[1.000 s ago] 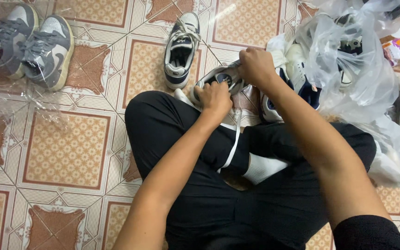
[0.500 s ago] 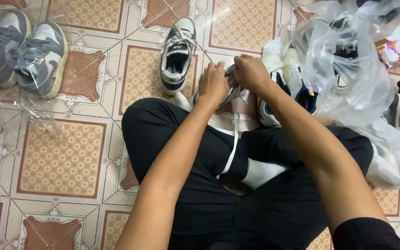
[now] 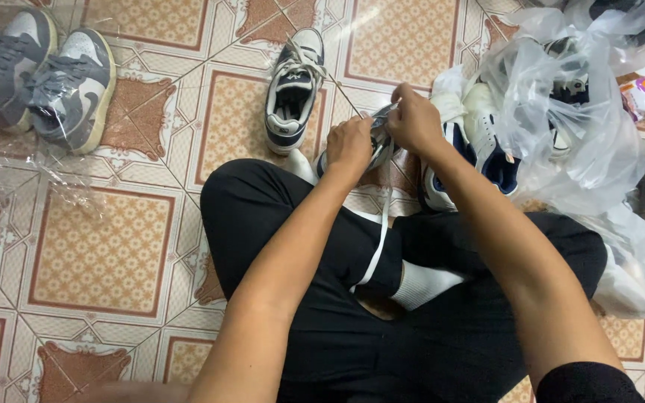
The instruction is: Unboxing and lacing multiple pairs of sneakers while sitting on the floor
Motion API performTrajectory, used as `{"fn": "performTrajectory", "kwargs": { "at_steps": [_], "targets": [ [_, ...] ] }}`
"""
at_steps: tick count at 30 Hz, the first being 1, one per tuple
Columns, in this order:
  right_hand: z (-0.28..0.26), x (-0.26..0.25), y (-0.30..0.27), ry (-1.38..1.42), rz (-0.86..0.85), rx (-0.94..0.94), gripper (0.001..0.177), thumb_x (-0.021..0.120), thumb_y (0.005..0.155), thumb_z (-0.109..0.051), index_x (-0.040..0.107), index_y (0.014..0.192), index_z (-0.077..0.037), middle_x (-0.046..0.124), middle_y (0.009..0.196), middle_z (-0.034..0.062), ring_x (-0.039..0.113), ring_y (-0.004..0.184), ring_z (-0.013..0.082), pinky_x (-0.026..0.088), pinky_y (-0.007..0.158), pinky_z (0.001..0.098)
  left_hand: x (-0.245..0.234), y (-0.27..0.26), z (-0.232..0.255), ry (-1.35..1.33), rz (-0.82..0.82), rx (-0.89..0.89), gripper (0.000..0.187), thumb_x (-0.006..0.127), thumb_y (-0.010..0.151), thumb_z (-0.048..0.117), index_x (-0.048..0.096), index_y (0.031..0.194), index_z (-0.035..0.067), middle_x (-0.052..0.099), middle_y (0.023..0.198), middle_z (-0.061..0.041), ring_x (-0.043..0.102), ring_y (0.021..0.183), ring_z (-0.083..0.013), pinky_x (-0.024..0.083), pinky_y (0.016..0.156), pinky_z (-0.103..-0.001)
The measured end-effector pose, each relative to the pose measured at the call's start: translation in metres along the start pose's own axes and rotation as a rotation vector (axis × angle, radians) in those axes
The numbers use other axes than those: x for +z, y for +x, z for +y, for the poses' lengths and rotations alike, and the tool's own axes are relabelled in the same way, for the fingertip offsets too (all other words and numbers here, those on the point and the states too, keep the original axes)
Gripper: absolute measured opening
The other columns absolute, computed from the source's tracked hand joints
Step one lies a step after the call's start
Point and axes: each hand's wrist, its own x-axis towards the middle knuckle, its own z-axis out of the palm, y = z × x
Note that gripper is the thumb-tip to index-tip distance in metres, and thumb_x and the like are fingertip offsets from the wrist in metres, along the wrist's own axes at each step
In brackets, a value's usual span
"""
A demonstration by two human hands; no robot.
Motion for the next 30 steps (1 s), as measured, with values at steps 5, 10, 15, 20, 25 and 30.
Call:
{"fn": "performTrajectory", "kwargs": {
  "at_steps": [5,10,15,20,25,30],
  "targets": [
    [0.056,0.038,0.026,-0.305,-0.083,-0.293,0.028,0.071,0.107,-0.023,0.069,0.135,-0.023,0.082,0.109,0.0119,0.090,0.095,0.0461,0.074,0.080,0.0631,0.005,0.006,0.001,0.020,-0.015,-0.016,0.033,0.085,0.099,0.010,0.090,0.131,0.013,0.089,0.117,-0.015,0.089,0.116,-0.0468,0.071,0.107,-0.065],
    [0.046,0.033,0.023,-0.540,-0.053,-0.515,0.020,0.080,0.097,-0.019,0.075,0.116,-0.019,0.082,0.104,0.0083,0.091,0.084,0.0380,0.074,0.070,0.0524,-0.007,-0.008,0.007,0.025,0.010,-0.020,0.029,0.078,0.105,0.008,0.091,0.130,0.011,0.089,0.116,-0.017,0.090,0.114,-0.0476,0.069,0.106,-0.065],
    [0.049,0.030,0.021,-0.464,-0.007,-0.478,0.012,0.077,0.102,-0.016,0.076,0.114,-0.012,0.081,0.098,0.0144,0.088,0.073,0.0467,0.071,0.061,0.0593,0.000,-0.006,0.007,-0.007,0.045,-0.026,0.031,0.069,0.112,0.007,0.093,0.131,0.010,0.090,0.113,-0.017,0.089,0.109,-0.0491,0.069,0.103,-0.065],
    [0.048,0.029,0.011,0.008,0.118,-0.096,0.010,0.074,0.110,-0.016,0.084,0.114,-0.015,0.082,0.090,0.0184,0.086,0.093,0.0549,0.067,0.076,0.0702,0.013,0.000,-0.001,0.028,0.037,-0.059,0.029,0.067,0.120,0.016,0.093,0.132,0.017,0.091,0.117,-0.013,0.090,0.115,-0.0439,0.067,0.110,-0.064],
    [0.023,0.004,0.015,-0.258,-0.060,-0.221,0.009,0.076,0.106,-0.018,0.080,0.111,-0.011,0.084,0.093,0.0132,0.084,0.088,0.0483,0.065,0.068,0.0640,0.003,-0.009,0.009,0.009,0.067,-0.015,0.032,0.069,0.113,0.009,0.092,0.135,0.013,0.091,0.119,-0.016,0.086,0.109,-0.0503,0.064,0.097,-0.066],
    [-0.004,-0.029,0.048,-0.633,-0.260,-0.529,0.011,0.070,0.108,-0.014,0.081,0.107,-0.011,0.085,0.095,0.0073,0.082,0.072,0.0289,0.059,0.053,0.0458,-0.013,-0.004,0.021,-0.164,0.067,-0.148,0.060,0.040,0.127,0.033,0.090,0.118,0.001,0.091,0.123,-0.025,0.080,0.110,-0.0598,0.054,0.096,-0.072]
  ]
}}
